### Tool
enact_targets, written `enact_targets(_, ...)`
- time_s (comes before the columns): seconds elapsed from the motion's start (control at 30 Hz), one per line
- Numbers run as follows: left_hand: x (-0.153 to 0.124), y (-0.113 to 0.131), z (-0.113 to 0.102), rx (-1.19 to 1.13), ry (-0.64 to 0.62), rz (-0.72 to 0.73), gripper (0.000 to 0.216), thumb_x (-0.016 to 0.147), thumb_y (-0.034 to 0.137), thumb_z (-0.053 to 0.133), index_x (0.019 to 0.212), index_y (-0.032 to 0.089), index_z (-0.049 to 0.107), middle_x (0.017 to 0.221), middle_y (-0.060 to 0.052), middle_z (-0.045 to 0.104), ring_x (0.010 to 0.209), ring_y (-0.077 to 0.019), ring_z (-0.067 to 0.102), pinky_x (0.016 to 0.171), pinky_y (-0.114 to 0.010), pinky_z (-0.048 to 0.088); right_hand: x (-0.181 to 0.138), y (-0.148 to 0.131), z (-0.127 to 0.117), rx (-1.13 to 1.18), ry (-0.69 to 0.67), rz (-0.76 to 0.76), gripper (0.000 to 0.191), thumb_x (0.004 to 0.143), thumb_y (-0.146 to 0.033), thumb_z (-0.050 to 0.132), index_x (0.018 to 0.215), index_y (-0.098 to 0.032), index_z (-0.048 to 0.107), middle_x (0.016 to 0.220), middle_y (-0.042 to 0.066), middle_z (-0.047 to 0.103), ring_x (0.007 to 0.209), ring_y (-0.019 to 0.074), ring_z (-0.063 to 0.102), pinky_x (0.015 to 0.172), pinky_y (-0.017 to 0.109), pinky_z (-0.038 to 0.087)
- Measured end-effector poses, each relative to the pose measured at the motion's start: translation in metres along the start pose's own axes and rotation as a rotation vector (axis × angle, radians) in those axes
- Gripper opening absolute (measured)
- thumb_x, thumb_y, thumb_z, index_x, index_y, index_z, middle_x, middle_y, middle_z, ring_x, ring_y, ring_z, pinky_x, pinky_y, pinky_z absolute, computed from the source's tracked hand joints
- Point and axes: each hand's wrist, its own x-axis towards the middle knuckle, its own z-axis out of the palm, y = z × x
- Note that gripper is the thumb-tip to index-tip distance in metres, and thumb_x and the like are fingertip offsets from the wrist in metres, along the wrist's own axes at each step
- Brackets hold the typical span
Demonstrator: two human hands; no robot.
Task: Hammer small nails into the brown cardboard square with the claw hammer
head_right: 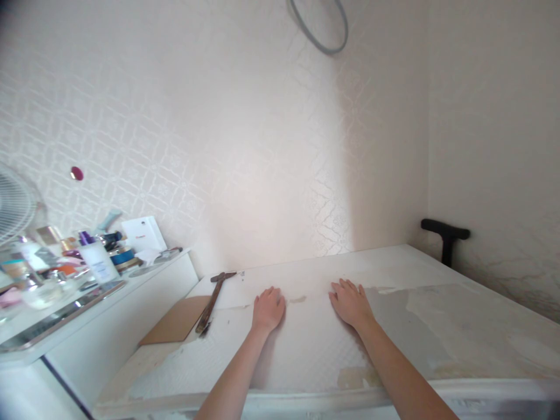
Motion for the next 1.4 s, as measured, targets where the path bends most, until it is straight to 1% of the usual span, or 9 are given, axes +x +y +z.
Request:
enact_targets(0.3, -0.0003, 0.0009, -0.0017, 0.014, -0.016, 0.0, 0.045, 0.094, 0.033, 0.029, 0.131, 0.017, 0.05, 0.144, -0.012, 0.044, 0.135, -0.025, 0.036, 0.112, -0.047, 0.024, -0.0005, -0.001, -0.0018, -0.001, 0.004, -0.001, 0.05, 0.092, -0.033, 0.028, 0.13, -0.014, 0.054, 0.142, 0.016, 0.045, 0.133, 0.028, 0.037, 0.106, 0.053, 0.025)
enact_targets(0.5, -0.0014, 0.0016, -0.0024, -0.006, -0.005, -0.003, 0.045, 0.094, 0.032, 0.029, 0.129, 0.016, 0.052, 0.144, -0.012, 0.044, 0.134, -0.0256, 0.037, 0.112, -0.047, 0.024, -0.0007, -0.0008, -0.002, -0.004, -0.004, 0.0, 0.05, 0.092, -0.033, 0.028, 0.131, -0.014, 0.054, 0.143, 0.015, 0.044, 0.132, 0.0282, 0.037, 0.106, 0.052, 0.025)
enact_targets(0.87, -0.0014, 0.0009, -0.0025, -0.005, -0.009, -0.002, 0.045, 0.094, 0.033, 0.028, 0.128, 0.016, 0.051, 0.143, -0.012, 0.044, 0.134, -0.0254, 0.037, 0.112, -0.047, 0.023, -0.0002, -0.0002, -0.0004, -0.006, -0.001, 0.001, 0.05, 0.093, -0.033, 0.028, 0.132, -0.013, 0.053, 0.142, 0.016, 0.045, 0.133, 0.0286, 0.036, 0.107, 0.052, 0.024)
enact_targets(1.07, -0.0005, 0.0008, -0.0011, 0.0, 0.004, 0.001, 0.044, 0.094, 0.032, 0.029, 0.126, 0.017, 0.053, 0.142, -0.011, 0.046, 0.133, -0.024, 0.038, 0.111, -0.046, 0.025, -0.0002, -0.0003, 0.0, -0.003, 0.009, -0.002, 0.05, 0.093, -0.033, 0.028, 0.13, -0.013, 0.054, 0.142, 0.016, 0.045, 0.132, 0.0284, 0.037, 0.107, 0.052, 0.025)
enact_targets(1.4, -0.0002, 0.0004, -0.0004, -0.004, 0.012, 0.009, 0.043, 0.094, 0.032, 0.029, 0.125, 0.017, 0.054, 0.142, -0.012, 0.046, 0.132, -0.0251, 0.039, 0.11, -0.048, 0.026, -0.0005, 0.0001, 0.0007, -0.003, 0.022, -0.002, 0.049, 0.092, -0.032, 0.029, 0.13, -0.015, 0.055, 0.141, 0.016, 0.046, 0.132, 0.0283, 0.038, 0.106, 0.052, 0.026)
